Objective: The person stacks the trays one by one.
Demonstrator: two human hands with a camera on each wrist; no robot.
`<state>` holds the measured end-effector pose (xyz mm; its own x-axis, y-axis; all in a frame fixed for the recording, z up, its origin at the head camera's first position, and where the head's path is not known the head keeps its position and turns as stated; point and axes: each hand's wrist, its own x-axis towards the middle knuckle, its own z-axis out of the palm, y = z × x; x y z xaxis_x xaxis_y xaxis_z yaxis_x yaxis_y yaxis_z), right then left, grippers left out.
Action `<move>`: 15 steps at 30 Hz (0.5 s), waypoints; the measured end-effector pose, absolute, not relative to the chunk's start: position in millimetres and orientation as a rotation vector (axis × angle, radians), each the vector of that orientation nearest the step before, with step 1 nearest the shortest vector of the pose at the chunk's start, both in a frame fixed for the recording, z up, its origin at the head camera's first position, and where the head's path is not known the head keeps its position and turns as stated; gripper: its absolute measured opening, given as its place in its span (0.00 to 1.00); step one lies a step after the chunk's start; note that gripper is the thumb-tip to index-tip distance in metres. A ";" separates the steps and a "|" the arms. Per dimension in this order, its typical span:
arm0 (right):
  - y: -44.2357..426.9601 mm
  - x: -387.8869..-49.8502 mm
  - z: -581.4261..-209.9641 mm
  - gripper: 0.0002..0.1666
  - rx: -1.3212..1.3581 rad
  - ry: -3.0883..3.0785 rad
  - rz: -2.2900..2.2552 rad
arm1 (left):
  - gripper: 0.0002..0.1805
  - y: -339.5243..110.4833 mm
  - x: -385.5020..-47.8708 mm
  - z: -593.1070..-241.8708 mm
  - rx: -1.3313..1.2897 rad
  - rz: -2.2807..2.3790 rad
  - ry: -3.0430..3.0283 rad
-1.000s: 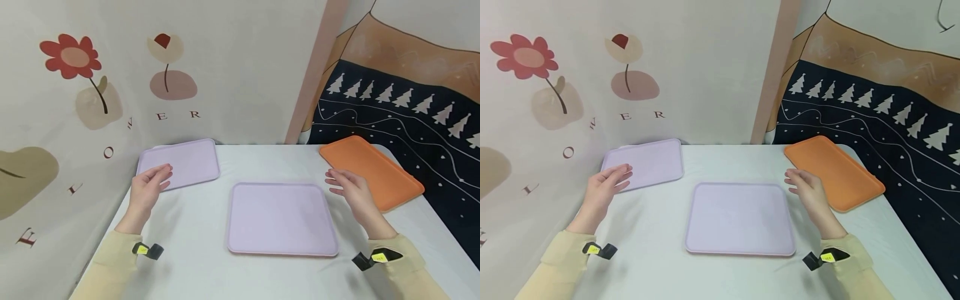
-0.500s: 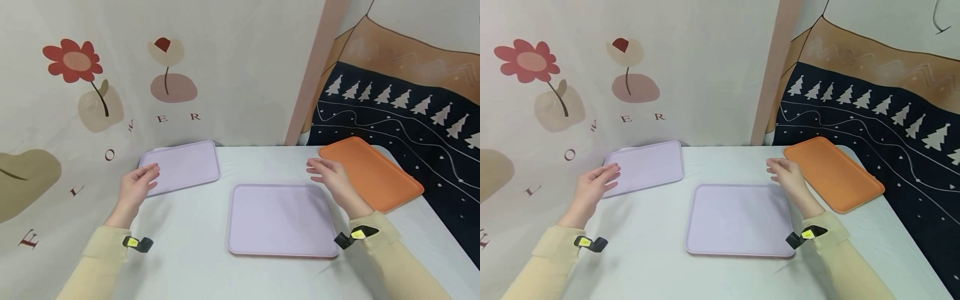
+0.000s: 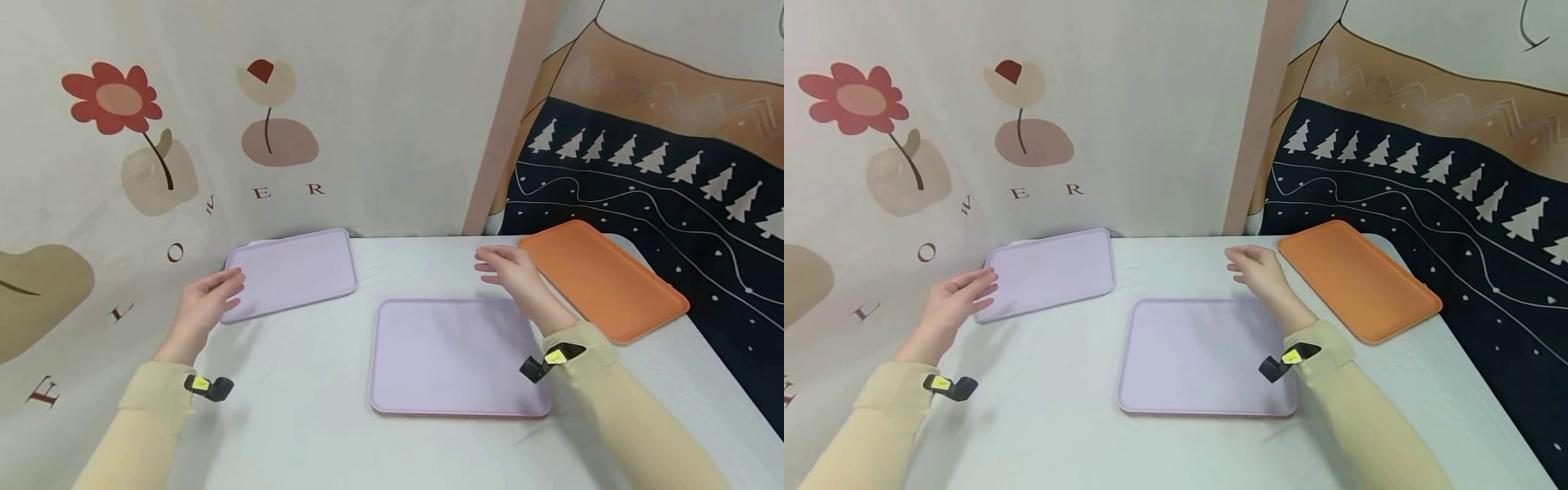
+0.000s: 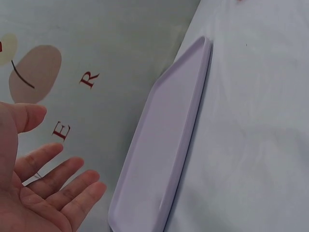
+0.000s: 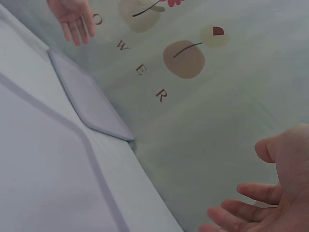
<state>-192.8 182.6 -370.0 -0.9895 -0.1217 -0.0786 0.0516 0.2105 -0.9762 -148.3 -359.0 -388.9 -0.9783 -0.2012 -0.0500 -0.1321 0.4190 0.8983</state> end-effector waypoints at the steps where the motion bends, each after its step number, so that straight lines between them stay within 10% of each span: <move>1: 180.3 -194.6 -371.0 0.33 -0.070 2.329 -1.892 | 0.38 -361.1 -149.1 -389.3 0.313 -1.622 -2.599; 15: 145.5 -213.5 -382.1 0.30 -0.141 2.268 -1.953 | 0.40 -388.8 -158.2 -395.0 0.381 -1.572 -2.576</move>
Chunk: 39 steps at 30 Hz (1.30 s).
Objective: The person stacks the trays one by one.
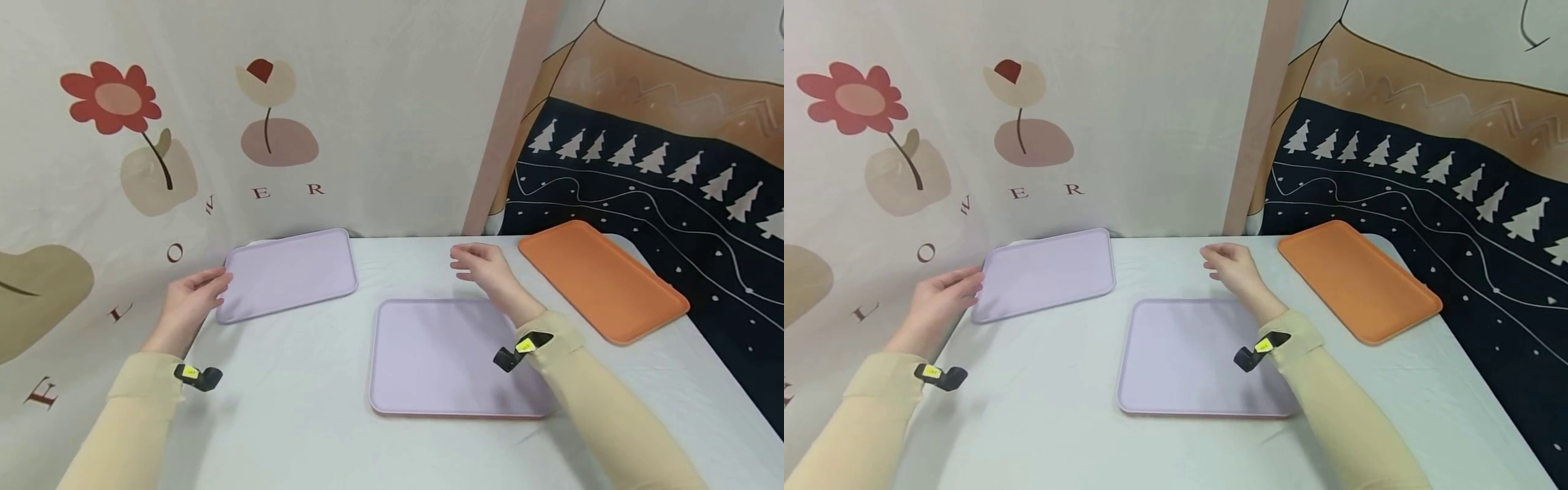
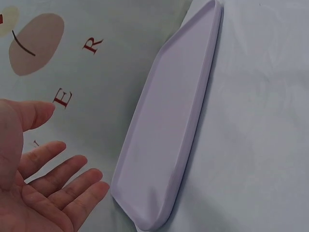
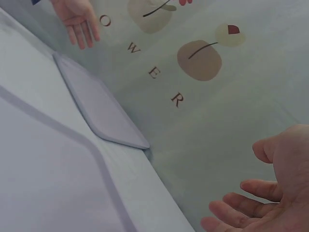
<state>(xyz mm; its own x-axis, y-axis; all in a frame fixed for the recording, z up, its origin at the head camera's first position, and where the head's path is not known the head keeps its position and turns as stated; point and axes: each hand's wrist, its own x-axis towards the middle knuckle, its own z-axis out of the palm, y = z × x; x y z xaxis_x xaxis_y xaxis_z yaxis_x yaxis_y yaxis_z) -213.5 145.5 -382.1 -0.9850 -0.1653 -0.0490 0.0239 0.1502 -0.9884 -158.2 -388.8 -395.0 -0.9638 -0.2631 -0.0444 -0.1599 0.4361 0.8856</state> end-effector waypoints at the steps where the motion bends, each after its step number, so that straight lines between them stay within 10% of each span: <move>1: 143.6 -214.4 -382.6 0.30 -0.141 2.260 -1.959 | 0.41 -389.6 -158.5 -395.2 0.388 -1.563 -2.591; 39: 39.4 -242.6 -415.3 0.25 -0.086 2.137 -1.988 | 0.33 -429.4 -184.2 -425.4 0.533 -1.280 -2.751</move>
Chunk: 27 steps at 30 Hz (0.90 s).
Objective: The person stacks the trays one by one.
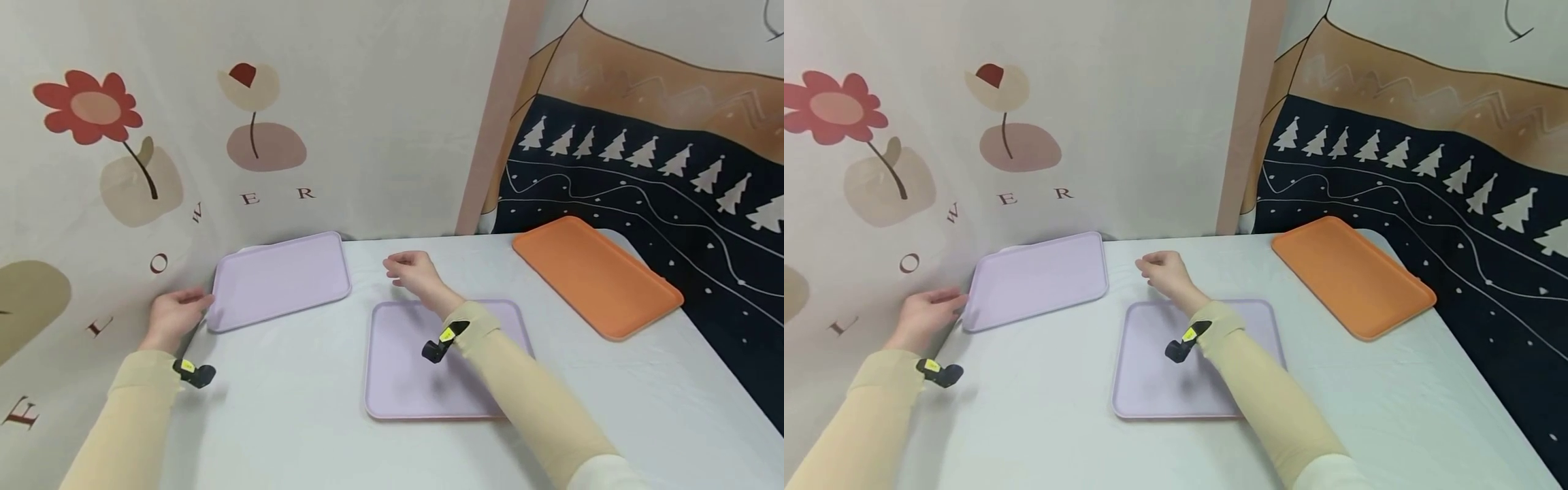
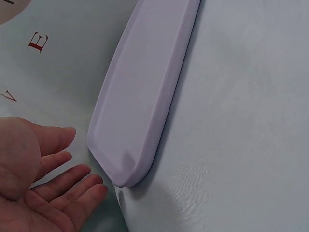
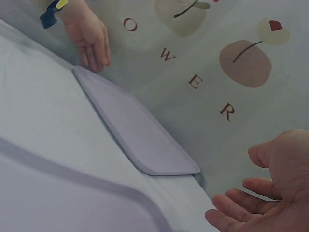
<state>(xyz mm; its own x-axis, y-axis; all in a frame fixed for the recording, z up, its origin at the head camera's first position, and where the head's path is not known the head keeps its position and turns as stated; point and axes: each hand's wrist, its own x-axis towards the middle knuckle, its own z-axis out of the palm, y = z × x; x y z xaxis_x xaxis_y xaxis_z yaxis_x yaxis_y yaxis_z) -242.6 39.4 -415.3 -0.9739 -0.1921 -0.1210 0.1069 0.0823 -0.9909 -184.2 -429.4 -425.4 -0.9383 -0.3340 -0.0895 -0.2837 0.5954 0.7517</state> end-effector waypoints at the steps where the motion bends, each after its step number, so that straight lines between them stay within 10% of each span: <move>1: 37.3 -243.5 -417.5 0.25 -0.083 2.132 -1.988 | 0.33 -429.7 -184.4 -426.1 0.533 -1.269 -2.754; 27: -22.3 -262.9 -445.7 0.23 -0.037 2.058 -1.939 | 0.25 -426.9 -188.3 -437.1 0.566 -1.064 -2.839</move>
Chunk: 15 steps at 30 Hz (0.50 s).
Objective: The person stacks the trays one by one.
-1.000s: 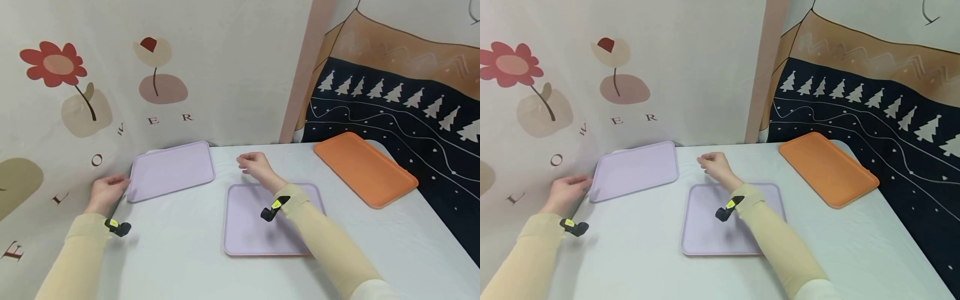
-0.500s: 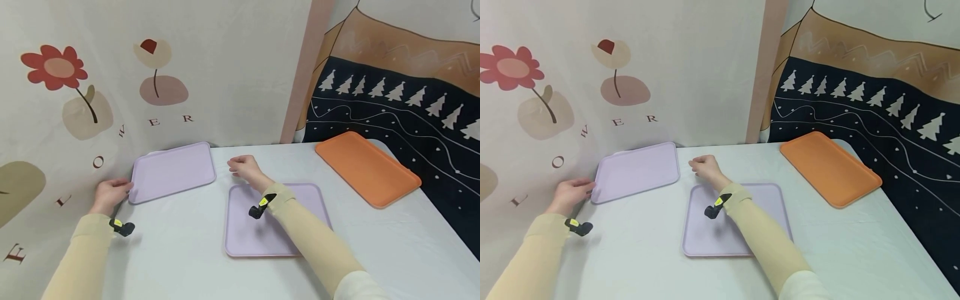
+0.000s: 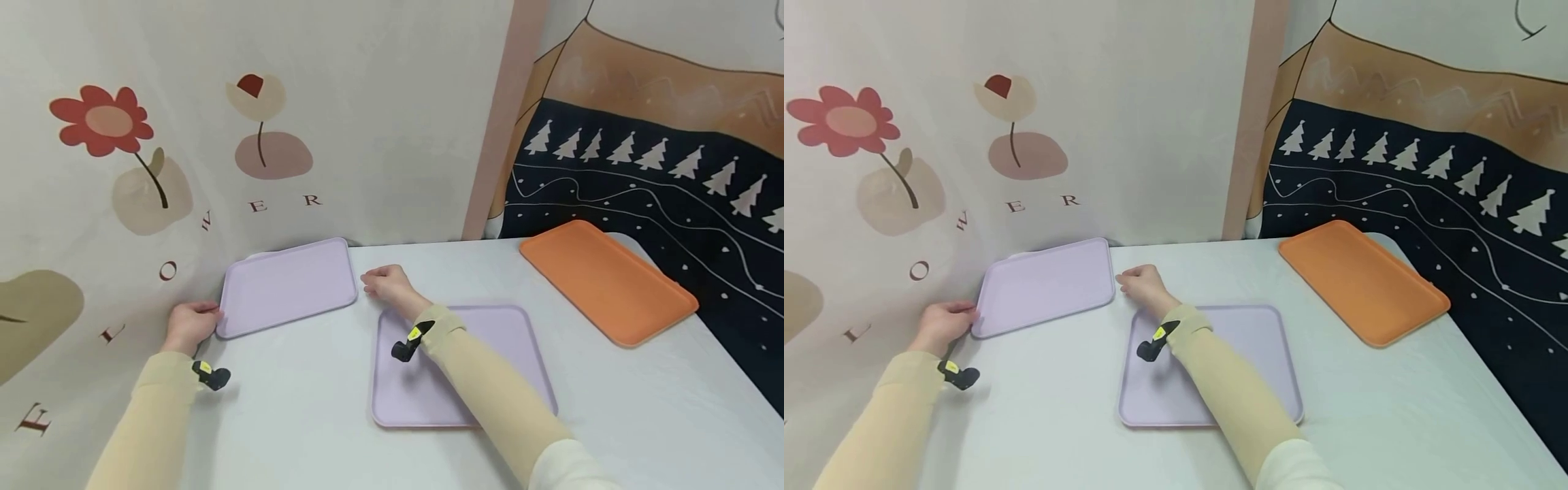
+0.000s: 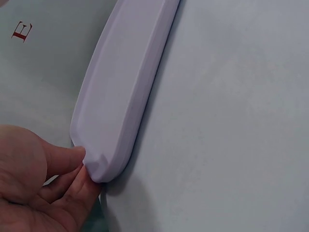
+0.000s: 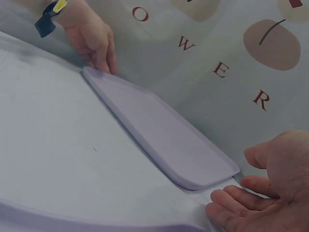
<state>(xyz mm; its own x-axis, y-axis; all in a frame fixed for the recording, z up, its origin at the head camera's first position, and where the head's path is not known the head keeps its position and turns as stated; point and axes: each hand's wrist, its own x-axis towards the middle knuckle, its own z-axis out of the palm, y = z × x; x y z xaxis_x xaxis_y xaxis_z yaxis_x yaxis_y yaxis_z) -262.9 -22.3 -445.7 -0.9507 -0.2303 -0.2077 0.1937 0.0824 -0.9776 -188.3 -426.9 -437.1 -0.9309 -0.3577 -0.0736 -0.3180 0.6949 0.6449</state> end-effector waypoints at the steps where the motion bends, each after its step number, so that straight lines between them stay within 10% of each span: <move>1: -23.7 -263.4 -447.1 0.23 -0.035 2.050 -1.939 | 0.24 -427.4 -188.9 -437.9 0.564 -1.056 -2.841; 15: -41.3 -271.3 -457.6 0.23 0.025 1.914 -2.014 | 0.25 -433.8 -191.0 -445.6 0.644 -1.136 -2.846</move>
